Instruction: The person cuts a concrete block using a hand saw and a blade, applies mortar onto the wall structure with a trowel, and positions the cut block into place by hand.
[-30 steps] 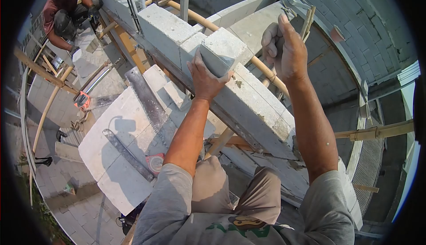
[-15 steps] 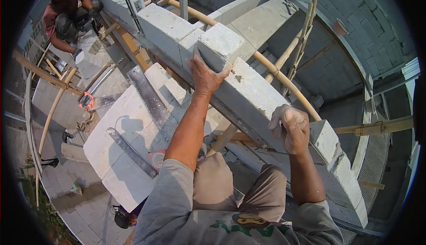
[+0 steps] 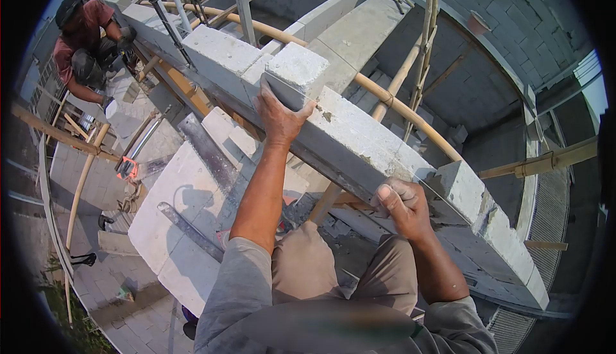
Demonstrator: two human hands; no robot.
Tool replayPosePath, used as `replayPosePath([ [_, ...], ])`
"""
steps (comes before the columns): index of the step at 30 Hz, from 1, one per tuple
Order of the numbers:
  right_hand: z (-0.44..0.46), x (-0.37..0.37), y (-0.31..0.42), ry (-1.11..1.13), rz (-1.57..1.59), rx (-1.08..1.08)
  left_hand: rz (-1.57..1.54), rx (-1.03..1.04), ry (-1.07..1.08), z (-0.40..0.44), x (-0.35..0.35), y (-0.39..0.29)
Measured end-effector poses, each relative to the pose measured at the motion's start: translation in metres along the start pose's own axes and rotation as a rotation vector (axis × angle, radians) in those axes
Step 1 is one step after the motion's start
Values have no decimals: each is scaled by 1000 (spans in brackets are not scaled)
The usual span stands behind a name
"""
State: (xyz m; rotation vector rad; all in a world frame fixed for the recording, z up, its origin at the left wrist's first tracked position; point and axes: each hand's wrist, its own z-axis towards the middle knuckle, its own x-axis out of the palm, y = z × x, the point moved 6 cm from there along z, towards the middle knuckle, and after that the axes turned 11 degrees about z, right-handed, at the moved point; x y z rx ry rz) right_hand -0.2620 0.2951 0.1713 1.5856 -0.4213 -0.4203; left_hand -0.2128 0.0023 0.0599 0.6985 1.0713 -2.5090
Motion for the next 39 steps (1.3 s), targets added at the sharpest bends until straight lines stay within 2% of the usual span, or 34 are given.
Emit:
replayPosePath([
  [3,3,-3,9,18,-42,-43,-17,-64,92,8,-7,-1],
  [6,37,-9,45,-34,-198,-203,26,34,67,25,-15,-15],
  [7,58,-10,57,-99,-161,-148,49,19,94,28,-15,-17],
  [10,150,2,78,-110,-506,-270,76,-7,156,34,-11,-22],
  [12,212,18,68,-67,-818,-370,43,-4,171,37,-11,-24],
  [15,269,39,25,64,-865,-106,29,-8,185,37,-16,-27],
  [16,274,39,23,40,-799,-90,-25,-48,247,37,-8,-19],
  [18,279,35,18,-3,-672,-50,-64,1,202,36,-12,-10],
  [20,280,17,13,-1,-397,53,-117,25,116,29,-22,2],
  [21,283,7,16,-3,-264,92,-138,-26,67,23,-30,16],
  [24,277,-26,12,-199,226,102,-220,-216,-19,-3,-59,53],
  [27,268,-44,13,-278,464,79,-360,-413,-28,-30,-72,77],
  [28,265,-44,12,-214,520,95,-365,-436,-39,-35,-73,80],
  [31,270,-46,3,-147,604,99,-423,-540,-17,-50,-71,79],
  [39,273,-19,-7,-26,445,198,-448,-528,-17,-59,-70,62],
])
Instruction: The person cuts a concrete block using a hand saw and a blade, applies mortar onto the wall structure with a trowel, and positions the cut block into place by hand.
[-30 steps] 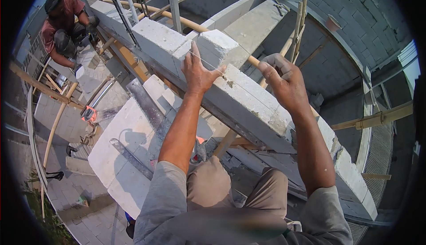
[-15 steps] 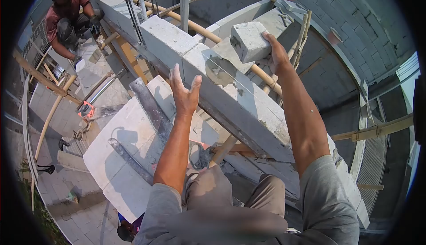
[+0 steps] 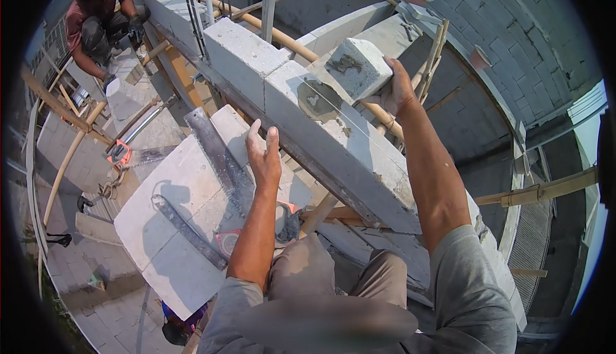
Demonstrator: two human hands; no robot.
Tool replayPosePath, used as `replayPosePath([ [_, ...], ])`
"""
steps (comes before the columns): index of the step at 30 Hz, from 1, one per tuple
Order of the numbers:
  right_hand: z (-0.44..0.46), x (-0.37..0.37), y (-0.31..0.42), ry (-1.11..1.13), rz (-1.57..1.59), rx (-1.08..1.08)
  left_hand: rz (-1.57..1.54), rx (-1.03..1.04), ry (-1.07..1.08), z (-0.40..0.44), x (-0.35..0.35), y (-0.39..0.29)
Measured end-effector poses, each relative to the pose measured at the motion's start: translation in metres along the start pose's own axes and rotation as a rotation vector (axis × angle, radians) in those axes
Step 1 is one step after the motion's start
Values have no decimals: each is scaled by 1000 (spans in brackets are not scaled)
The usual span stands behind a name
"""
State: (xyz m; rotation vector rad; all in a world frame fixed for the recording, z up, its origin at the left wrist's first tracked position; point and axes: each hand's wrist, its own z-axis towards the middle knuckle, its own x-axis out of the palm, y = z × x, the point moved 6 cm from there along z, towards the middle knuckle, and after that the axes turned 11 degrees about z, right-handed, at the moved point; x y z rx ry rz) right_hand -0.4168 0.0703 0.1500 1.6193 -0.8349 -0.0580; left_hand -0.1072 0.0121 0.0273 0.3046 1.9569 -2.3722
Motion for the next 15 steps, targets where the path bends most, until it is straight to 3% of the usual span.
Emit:
replayPosePath([
  [12,1,39,-29,-33,-436,74,-115,-2,175,-10,24,-2],
  [15,19,13,-29,-8,-572,2,-31,65,235,-12,33,-13],
])
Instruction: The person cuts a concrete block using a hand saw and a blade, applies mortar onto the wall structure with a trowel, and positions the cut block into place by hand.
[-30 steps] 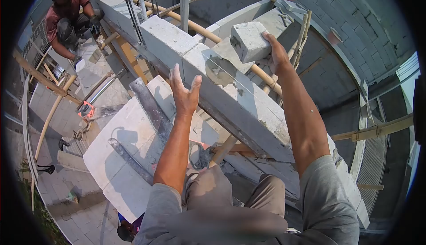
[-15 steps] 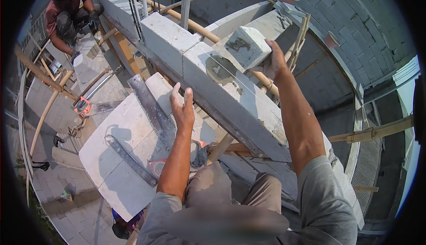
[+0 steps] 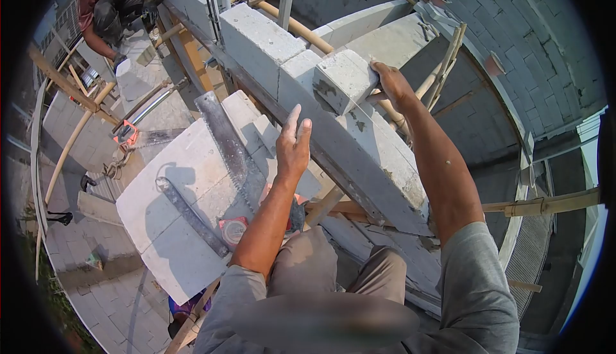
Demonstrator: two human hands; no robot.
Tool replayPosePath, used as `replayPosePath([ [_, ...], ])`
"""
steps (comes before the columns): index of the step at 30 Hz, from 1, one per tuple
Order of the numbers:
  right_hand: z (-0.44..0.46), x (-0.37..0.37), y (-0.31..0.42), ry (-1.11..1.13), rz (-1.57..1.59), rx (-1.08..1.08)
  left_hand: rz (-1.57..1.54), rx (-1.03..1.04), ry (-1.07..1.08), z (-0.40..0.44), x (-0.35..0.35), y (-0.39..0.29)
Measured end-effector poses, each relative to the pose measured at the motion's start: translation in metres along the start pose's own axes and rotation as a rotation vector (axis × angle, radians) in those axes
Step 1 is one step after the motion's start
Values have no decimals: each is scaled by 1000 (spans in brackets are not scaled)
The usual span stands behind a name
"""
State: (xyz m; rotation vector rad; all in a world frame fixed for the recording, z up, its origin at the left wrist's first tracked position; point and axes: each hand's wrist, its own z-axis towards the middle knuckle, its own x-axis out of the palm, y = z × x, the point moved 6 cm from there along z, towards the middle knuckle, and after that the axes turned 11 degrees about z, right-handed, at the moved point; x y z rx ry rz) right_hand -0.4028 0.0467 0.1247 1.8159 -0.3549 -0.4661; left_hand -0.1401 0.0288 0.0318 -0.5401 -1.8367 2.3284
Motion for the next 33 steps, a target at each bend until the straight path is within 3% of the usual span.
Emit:
replayPosePath([
  [4,3,-11,6,22,-475,-36,43,61,76,1,12,-17],
  [7,-1,-4,4,-30,-283,19,71,100,84,2,22,-27],
  [10,-8,9,8,-93,-370,-57,128,118,61,3,27,-30],
  [18,-16,15,17,-118,-358,88,216,203,-100,18,32,-39],
  [21,-12,14,15,-143,-282,100,193,151,2,26,35,-38],
  [26,-1,2,22,-277,-48,76,112,367,35,24,32,-77],
  [30,-7,8,45,-194,-208,154,-28,323,71,21,39,-72],
  [33,-3,9,45,-134,-351,88,-187,254,118,24,48,-56],
])
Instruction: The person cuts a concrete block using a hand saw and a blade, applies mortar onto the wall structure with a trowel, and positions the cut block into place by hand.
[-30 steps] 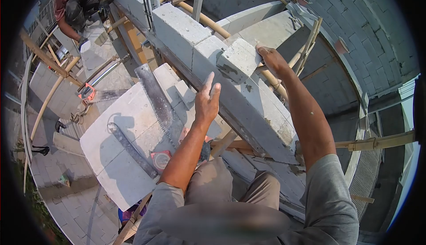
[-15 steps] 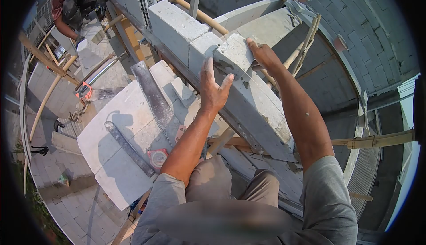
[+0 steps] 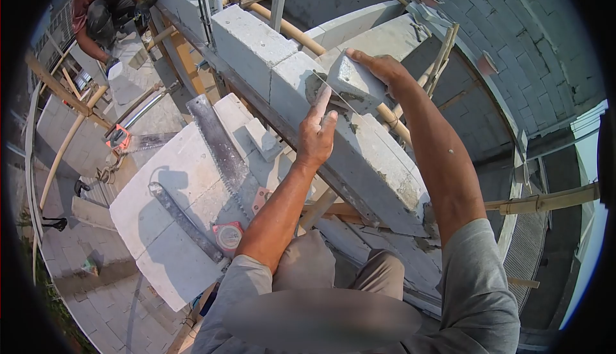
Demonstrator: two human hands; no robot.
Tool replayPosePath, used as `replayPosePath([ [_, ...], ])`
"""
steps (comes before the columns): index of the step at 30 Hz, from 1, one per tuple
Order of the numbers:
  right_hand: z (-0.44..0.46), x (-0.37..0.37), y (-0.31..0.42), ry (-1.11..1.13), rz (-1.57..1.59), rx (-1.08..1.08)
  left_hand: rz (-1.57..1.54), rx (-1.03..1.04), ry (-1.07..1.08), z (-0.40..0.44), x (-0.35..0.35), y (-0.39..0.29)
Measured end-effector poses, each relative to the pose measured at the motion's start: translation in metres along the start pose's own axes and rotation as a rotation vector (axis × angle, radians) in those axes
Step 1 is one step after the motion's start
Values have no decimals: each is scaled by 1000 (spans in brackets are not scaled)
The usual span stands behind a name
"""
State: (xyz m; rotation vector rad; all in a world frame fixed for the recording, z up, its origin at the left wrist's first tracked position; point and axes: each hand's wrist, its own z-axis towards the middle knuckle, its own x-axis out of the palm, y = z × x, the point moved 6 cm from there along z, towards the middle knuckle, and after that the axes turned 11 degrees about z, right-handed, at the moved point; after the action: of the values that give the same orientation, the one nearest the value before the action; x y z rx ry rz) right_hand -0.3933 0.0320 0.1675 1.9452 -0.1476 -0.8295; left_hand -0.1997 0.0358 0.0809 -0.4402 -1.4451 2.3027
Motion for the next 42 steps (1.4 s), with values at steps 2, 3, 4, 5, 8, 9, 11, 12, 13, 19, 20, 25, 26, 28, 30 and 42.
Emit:
replayPosePath([
  [2,1,2,2,12,7,21,-25,-5,6,-3,0,10],
  [3,1,2,2,15,-4,32,13,17,6,-3,-2,7],
  [4,1,3,2,17,-16,42,50,40,7,-2,-3,4],
  [5,1,4,3,51,-41,55,61,92,1,-1,-3,-1],
  [8,-3,7,10,120,-105,47,95,191,8,0,3,-14],
  [9,0,4,13,121,-118,6,107,190,23,-2,5,-15],
  [11,2,2,22,110,-220,-138,115,171,39,-5,4,-15],
  [12,0,1,28,97,-308,-241,109,154,42,-6,2,-12],
  [13,-3,1,33,83,-396,-341,102,135,46,-8,0,-10],
  [19,-38,27,67,-137,-1092,-502,33,-92,-144,-24,-25,21],
  [20,-39,36,67,-133,-1128,-521,77,-104,-173,-25,-27,22],
  [25,-43,65,64,-71,-1111,-786,123,-164,-248,-28,-39,25],
  [26,-42,69,62,-62,-1058,-880,108,-191,-241,-29,-40,28],
  [28,-46,76,63,-73,-994,-937,71,-232,-222,-30,-42,30],
  [30,-46,76,66,13,-872,-816,30,-262,-198,-31,-43,29],
  [42,-30,30,30,51,-460,-392,462,-19,-167,-21,-24,19],
])
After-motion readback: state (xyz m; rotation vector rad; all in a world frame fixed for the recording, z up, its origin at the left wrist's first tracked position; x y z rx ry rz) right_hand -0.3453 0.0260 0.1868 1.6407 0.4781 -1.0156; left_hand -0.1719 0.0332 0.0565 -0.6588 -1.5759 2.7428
